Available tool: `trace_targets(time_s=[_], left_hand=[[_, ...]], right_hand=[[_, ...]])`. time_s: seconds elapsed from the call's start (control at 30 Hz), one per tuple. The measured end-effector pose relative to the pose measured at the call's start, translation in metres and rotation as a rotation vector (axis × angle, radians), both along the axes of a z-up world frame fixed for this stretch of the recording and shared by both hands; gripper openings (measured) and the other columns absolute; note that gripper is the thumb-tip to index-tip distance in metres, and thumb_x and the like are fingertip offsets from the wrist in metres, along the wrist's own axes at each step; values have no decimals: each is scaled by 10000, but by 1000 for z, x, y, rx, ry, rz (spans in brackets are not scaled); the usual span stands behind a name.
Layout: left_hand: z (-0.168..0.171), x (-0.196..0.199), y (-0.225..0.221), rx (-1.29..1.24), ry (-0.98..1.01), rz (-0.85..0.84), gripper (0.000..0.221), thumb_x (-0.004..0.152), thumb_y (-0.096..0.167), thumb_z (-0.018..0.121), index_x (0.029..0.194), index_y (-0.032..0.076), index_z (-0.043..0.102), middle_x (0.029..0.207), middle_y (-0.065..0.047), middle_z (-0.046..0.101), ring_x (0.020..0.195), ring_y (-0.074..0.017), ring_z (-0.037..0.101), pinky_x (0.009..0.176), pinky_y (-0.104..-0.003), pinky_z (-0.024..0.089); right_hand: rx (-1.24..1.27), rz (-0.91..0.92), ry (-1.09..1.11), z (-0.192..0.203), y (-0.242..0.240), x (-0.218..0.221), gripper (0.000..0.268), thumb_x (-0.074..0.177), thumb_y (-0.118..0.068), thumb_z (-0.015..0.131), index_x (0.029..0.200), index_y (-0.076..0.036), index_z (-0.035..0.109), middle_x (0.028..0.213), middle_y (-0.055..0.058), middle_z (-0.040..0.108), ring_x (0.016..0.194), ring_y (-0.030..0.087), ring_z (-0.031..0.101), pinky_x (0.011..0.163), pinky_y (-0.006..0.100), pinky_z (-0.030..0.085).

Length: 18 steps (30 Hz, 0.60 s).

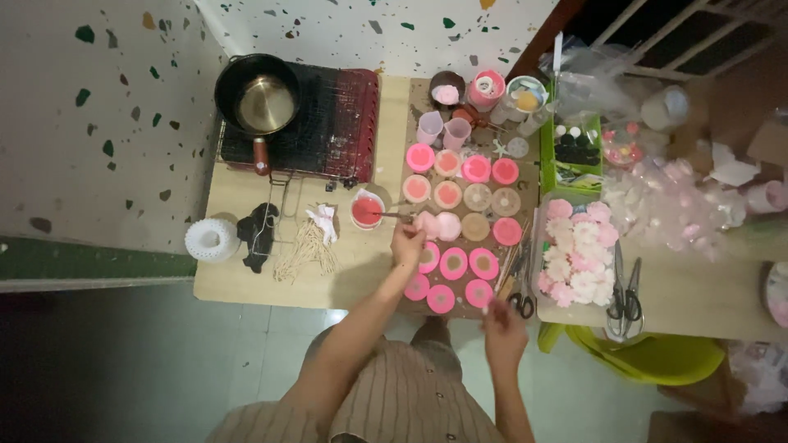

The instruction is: Shaping and preparing decorative flower-shaped candles on a workbench using molds and heat.

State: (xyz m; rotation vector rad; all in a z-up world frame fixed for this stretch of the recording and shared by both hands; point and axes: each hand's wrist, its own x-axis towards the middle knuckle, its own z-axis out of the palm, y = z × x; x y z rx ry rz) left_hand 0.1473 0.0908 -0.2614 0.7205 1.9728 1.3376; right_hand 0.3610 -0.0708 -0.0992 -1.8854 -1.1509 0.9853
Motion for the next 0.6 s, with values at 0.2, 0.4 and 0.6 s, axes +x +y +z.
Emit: trace_targets(time_s=[0.2,0.4,0.6], left_hand=[[103,5,-37,35,-830,-52,316,853,28,710,1109,51,526,970,-66,673,721,-177,632,620,-298,540],[200,-2,-73,206,-1080,-161,428,868,-11,651,1275,19,521,1110,-103,666,947,-181,684,751,-277,598],[233,-21,-90,327,-970,-312,495,869,-54,633,1342,24,509,1068,-110,718,805,-106,624,624,-214,464]], right_hand=[[427,64,349,83,82,-49,393,945,42,675,1311,-11,544,1084,71,637,962,164,676,810,323,626],[484,223,465,119,90,-79,386,973,60,642,1313,-32,484,1129,63,603,1071,181,687,870,315,625],[541,257,313,160,71,-94,350,973,48,647,1265,-36,474,1108,65,640,1136,191,715,839,281,604]])
